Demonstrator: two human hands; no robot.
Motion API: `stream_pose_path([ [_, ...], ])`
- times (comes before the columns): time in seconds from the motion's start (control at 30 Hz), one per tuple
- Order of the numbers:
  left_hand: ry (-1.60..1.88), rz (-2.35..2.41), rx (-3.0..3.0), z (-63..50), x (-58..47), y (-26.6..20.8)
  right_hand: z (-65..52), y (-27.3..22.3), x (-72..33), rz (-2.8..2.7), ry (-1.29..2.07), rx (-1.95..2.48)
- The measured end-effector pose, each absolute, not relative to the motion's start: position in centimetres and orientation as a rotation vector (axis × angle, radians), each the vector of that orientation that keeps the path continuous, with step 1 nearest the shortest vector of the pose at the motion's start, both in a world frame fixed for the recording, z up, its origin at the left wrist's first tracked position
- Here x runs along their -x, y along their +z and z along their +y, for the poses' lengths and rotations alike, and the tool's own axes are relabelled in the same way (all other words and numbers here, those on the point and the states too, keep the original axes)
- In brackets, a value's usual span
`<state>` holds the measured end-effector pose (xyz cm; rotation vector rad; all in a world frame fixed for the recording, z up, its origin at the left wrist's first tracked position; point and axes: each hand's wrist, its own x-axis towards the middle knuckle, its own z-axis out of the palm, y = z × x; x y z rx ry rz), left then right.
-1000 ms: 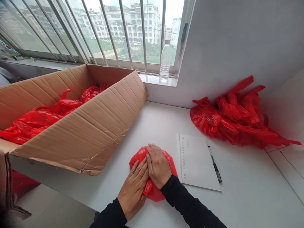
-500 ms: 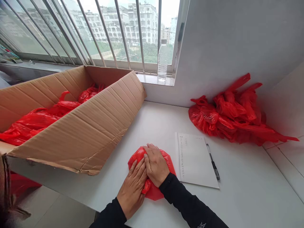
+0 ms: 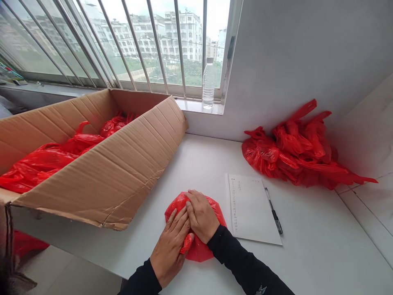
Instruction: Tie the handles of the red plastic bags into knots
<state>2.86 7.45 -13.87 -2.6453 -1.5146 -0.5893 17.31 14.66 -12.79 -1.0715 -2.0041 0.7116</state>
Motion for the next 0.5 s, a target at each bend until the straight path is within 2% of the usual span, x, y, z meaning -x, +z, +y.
stream_pose_path([
  [0.07, -0.726, -1.617, 2.621, 7.0, -2.7, -12.8, 14.3, -11.5, -17.6, -1.952, 0.769, 1.032],
  [0.13, -1.081, -1.737, 2.6, 6.3, -2.3, -11.7, 13.7, -10.1, -18.1, -1.853, 0.903, 0.997],
  [0.2, -1.562, -1.786, 2.536, 5.5, -1.6, -10.9, 13.2, -9.3, -19.1, -1.597, 1.23, 0.936],
  [0.27, -1.831, -1.796, 2.43, 5.0, -0.7, -10.5, 12.9, -9.2, -20.3, -1.163, 1.585, 0.817],
  [0.37, -1.833, -1.874, 2.323, 4.8, 0.9, -10.7, 12.8, -10.3, -21.9, -0.825, 1.733, 0.807],
  [0.5, -1.798, -1.836, 2.376, 5.5, 1.8, -11.2, 12.9, -12.3, -22.3, -0.77, 1.716, 0.96],
])
